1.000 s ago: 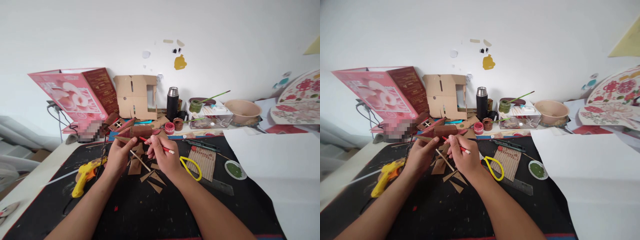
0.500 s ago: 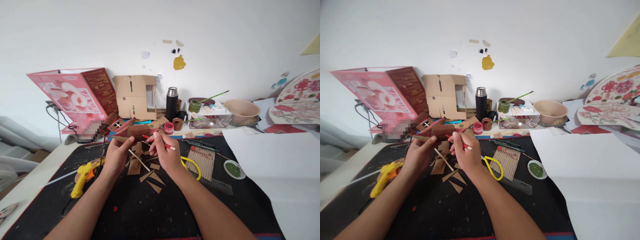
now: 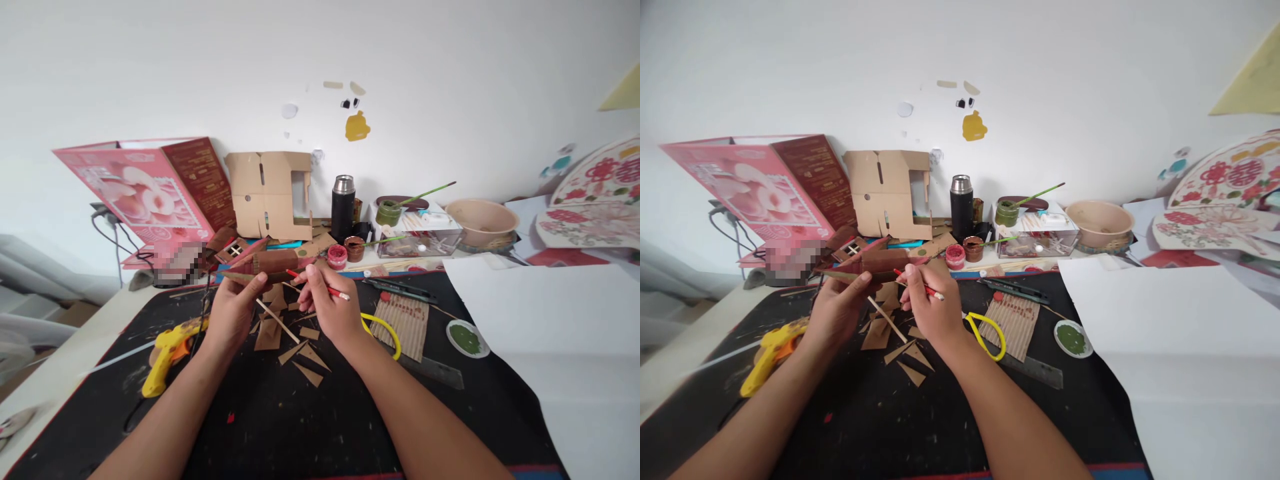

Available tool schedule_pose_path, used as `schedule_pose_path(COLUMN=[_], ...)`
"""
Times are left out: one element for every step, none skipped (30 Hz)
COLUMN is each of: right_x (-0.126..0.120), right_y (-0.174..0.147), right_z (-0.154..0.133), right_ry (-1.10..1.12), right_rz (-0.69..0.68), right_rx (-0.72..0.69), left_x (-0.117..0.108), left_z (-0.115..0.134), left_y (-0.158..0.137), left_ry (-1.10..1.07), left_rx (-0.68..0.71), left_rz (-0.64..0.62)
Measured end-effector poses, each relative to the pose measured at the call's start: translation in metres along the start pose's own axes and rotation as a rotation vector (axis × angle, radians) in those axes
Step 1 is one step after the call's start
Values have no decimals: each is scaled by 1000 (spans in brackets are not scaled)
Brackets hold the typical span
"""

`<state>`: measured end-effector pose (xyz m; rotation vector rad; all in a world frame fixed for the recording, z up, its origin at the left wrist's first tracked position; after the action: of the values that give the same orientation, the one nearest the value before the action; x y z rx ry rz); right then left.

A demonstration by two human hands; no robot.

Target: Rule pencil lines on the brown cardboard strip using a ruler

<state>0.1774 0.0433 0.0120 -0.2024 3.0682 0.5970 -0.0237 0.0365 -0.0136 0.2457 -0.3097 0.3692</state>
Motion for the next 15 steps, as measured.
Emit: schedule_pose_path(right_x=[0, 1, 1, 1, 1, 1, 1, 0, 0, -1, -2, -2, -2, -2, -2], right_y=[-1, -1, -1, -1, -1, -1, 0, 1, 1, 2, 3, 3, 3, 3, 3], right_z=[0, 0, 0, 0, 1, 1, 1, 2, 2, 3, 3, 3, 3, 3, 3], right_ry=[2, 4, 5, 5, 4, 3, 4, 6, 9, 12, 15, 17, 16, 14, 12], right_rz=[-9, -14, -17, -18, -15, -11, -5, 2, 11, 21, 29, 35, 38, 36, 29], right_rx=[0, 1, 3, 6, 8, 11, 14, 20, 26, 32, 36, 37, 35, 31, 27], left_x=[0, 0, 0, 1, 1, 1, 0, 0, 0, 0, 0, 0, 0, 0, 0], left_z=[0, -1, -1, -2, -2, -2, -2, -1, -1, -1, 0, 0, 0, 0, -1], left_y=[0, 0, 0, 0, 1, 1, 1, 1, 1, 1, 1, 1, 1, 1, 1], left_ry=[1, 3, 4, 6, 6, 6, 4, 1, -3, -6, -9, -10, -11, -11, -10], left_rx=[-2, -5, -8, -12, -14, -15, -14, -13, -11, -10, -10, -9, -9, -9, -10], left_rz=[-2, -4, -8, -12, -14, -13, -9, -5, -1, 3, 5, 7, 9, 11, 13])
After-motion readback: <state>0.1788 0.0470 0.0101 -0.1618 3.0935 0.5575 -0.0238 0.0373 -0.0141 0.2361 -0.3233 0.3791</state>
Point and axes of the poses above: each hand's wrist, its own y-axis towards the middle knuckle, its own x-axis out of the palm, z = x × y, the point moved 4 cm from there along y, towards the middle knuckle, and after that the axes turned 5 degrees about -y, right-handed, at the moved point
